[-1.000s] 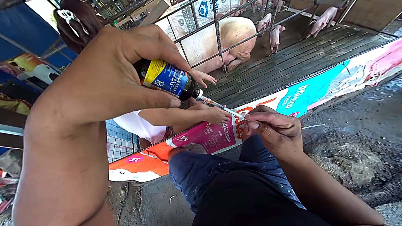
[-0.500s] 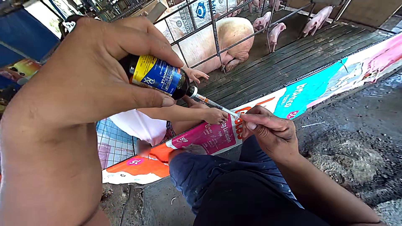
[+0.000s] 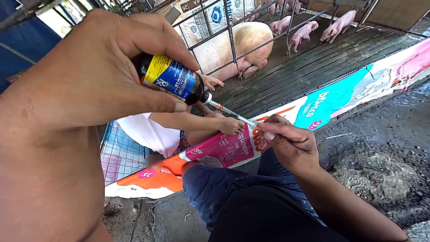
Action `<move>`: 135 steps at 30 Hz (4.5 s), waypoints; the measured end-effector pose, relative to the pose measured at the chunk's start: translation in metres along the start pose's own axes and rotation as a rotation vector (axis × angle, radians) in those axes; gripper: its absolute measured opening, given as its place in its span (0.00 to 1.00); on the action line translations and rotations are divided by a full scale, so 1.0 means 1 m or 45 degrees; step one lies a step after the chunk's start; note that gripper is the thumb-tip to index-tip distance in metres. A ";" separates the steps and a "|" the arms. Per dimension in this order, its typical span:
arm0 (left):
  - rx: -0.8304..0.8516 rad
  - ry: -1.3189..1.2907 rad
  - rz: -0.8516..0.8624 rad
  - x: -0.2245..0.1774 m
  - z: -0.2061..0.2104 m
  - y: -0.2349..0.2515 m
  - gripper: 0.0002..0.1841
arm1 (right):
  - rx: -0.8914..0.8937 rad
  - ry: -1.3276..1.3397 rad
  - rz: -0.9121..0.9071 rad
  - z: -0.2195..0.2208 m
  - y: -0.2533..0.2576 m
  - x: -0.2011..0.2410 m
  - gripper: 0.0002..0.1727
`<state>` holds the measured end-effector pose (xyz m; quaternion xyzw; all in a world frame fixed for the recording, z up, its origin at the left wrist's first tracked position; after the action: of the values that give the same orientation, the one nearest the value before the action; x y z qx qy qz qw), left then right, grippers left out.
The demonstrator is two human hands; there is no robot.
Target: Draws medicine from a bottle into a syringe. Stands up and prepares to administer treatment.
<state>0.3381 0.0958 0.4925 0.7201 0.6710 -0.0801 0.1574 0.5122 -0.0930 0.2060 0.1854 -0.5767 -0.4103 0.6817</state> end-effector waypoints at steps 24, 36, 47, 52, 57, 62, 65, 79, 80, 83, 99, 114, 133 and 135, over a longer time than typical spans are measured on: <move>-0.009 -0.181 -0.073 -0.013 -0.005 0.005 0.26 | -0.201 0.067 0.007 0.018 0.016 0.008 0.08; -0.032 -0.184 -0.074 -0.014 -0.006 0.004 0.26 | -0.215 0.070 0.021 0.028 0.021 0.006 0.06; -0.053 -0.125 -0.086 -0.008 -0.015 0.003 0.25 | -0.123 0.089 0.078 0.021 0.017 0.005 0.08; -0.062 -0.112 -0.100 -0.010 -0.016 0.003 0.25 | -0.121 0.133 0.100 0.021 0.017 0.005 0.10; -0.059 -0.109 -0.119 -0.011 -0.017 0.003 0.25 | -0.108 0.148 0.097 0.022 0.017 0.004 0.10; -0.057 -0.087 -0.107 -0.010 -0.017 0.003 0.25 | -0.107 0.162 0.091 0.022 0.017 0.003 0.10; -0.056 -0.087 -0.105 -0.010 -0.018 0.003 0.25 | -0.105 0.158 0.092 0.022 0.017 0.004 0.10; -0.053 -0.067 -0.106 -0.010 -0.018 0.005 0.25 | -0.103 0.190 0.077 0.022 0.017 0.004 0.10; -0.054 -0.073 -0.108 -0.010 -0.018 0.005 0.25 | -0.103 0.189 0.077 0.022 0.017 0.004 0.10; -0.053 -0.085 -0.109 -0.011 -0.017 0.006 0.25 | -0.103 0.185 0.077 0.022 0.017 0.005 0.10; -0.044 -0.104 -0.071 -0.008 -0.017 0.006 0.26 | -0.098 0.190 0.080 0.021 0.015 0.007 0.10; -0.033 -0.159 0.012 -0.004 -0.016 0.000 0.28 | -0.157 0.176 -0.012 0.027 0.016 0.010 0.08; -0.064 -0.123 0.036 0.000 -0.023 -0.011 0.29 | -0.038 0.183 0.063 0.027 0.014 0.008 0.12; -0.065 -0.114 0.044 -0.001 -0.025 -0.011 0.29 | -0.020 0.175 0.068 0.026 0.014 0.009 0.13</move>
<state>0.3246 0.1039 0.5145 0.7229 0.6527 -0.0924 0.2069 0.4923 -0.0859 0.2284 0.1923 -0.5301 -0.3827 0.7319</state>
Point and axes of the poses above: each hand's wrist, its own y-axis towards the middle knuckle, its own z-axis out of the palm, x = y × z, the point moved 1 cm from there along y, towards the middle knuckle, and after that the axes turned 4 degrees about x, right-handed, at the moved point
